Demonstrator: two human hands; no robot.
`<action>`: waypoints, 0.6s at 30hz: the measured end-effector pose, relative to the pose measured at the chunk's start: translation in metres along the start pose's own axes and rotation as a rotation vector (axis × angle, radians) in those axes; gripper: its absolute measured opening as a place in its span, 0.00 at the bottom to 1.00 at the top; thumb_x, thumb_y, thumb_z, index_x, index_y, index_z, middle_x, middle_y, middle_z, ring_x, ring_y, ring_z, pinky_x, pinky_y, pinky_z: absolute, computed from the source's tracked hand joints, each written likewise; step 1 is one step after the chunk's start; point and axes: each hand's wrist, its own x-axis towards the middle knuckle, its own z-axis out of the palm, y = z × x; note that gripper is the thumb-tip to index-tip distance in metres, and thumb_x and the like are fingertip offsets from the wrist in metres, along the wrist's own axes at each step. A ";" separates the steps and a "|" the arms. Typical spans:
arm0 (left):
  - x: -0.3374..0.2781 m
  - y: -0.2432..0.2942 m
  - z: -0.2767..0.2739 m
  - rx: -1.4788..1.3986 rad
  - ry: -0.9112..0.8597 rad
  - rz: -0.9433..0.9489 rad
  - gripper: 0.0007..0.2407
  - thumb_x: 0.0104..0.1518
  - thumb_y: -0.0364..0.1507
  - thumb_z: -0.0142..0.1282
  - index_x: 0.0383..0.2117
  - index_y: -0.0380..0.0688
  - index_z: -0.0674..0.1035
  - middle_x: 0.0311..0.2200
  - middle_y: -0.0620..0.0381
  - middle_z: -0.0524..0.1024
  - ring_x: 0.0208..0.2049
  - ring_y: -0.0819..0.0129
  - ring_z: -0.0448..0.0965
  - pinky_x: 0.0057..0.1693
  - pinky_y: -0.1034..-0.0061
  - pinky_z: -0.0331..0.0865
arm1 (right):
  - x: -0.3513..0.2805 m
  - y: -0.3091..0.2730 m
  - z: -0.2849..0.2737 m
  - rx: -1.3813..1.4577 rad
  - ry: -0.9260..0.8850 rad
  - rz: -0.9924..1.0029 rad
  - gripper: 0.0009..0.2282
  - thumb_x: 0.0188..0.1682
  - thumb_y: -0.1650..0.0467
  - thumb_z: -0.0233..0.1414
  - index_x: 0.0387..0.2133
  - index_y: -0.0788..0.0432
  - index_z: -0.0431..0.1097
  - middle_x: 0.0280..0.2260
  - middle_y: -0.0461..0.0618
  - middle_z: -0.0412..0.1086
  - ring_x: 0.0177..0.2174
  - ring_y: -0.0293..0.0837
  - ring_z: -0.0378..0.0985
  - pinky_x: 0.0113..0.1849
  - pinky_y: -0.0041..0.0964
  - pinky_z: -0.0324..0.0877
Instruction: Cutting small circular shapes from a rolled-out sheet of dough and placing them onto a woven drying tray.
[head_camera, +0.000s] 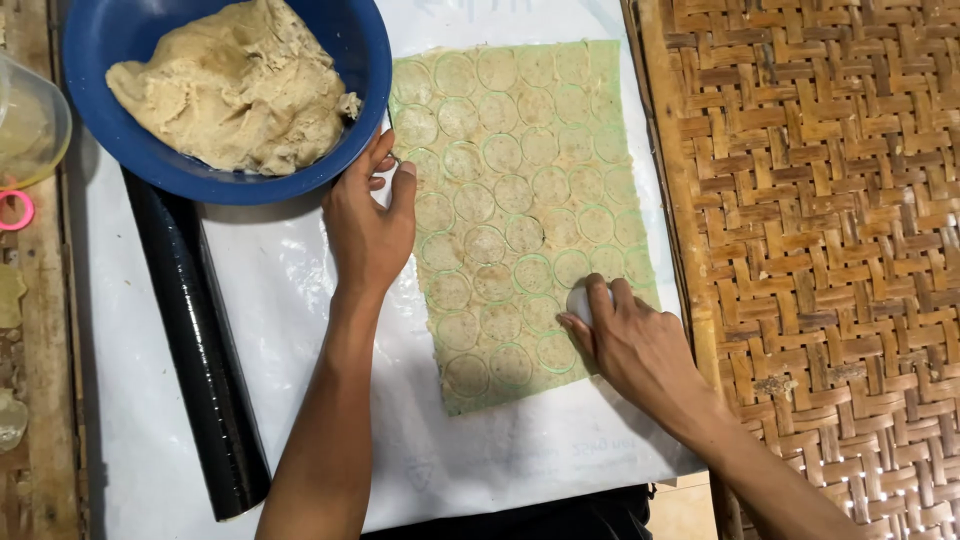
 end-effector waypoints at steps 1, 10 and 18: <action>0.000 -0.002 0.001 0.001 0.003 0.003 0.18 0.57 0.29 0.57 0.52 0.34 0.79 0.47 0.42 0.82 0.46 0.57 0.84 0.49 0.74 0.78 | -0.001 0.003 -0.004 0.000 0.004 -0.002 0.19 0.60 0.57 0.34 0.54 0.58 0.59 0.31 0.53 0.68 0.25 0.50 0.82 0.27 0.42 0.78; -0.001 -0.001 -0.005 0.016 -0.067 0.093 0.17 0.58 0.24 0.55 0.53 0.29 0.76 0.48 0.44 0.82 0.40 0.62 0.81 0.46 0.70 0.74 | -0.046 0.020 0.008 0.199 0.174 -0.038 0.24 0.56 0.55 0.35 0.52 0.64 0.56 0.21 0.54 0.73 0.10 0.40 0.66 0.12 0.33 0.64; 0.000 0.001 -0.003 0.003 -0.080 0.105 0.17 0.58 0.22 0.55 0.54 0.29 0.75 0.48 0.42 0.81 0.41 0.62 0.81 0.46 0.69 0.74 | -0.042 0.005 0.027 0.061 0.140 0.011 0.28 0.55 0.50 0.37 0.48 0.65 0.63 0.29 0.55 0.71 0.09 0.44 0.69 0.10 0.33 0.67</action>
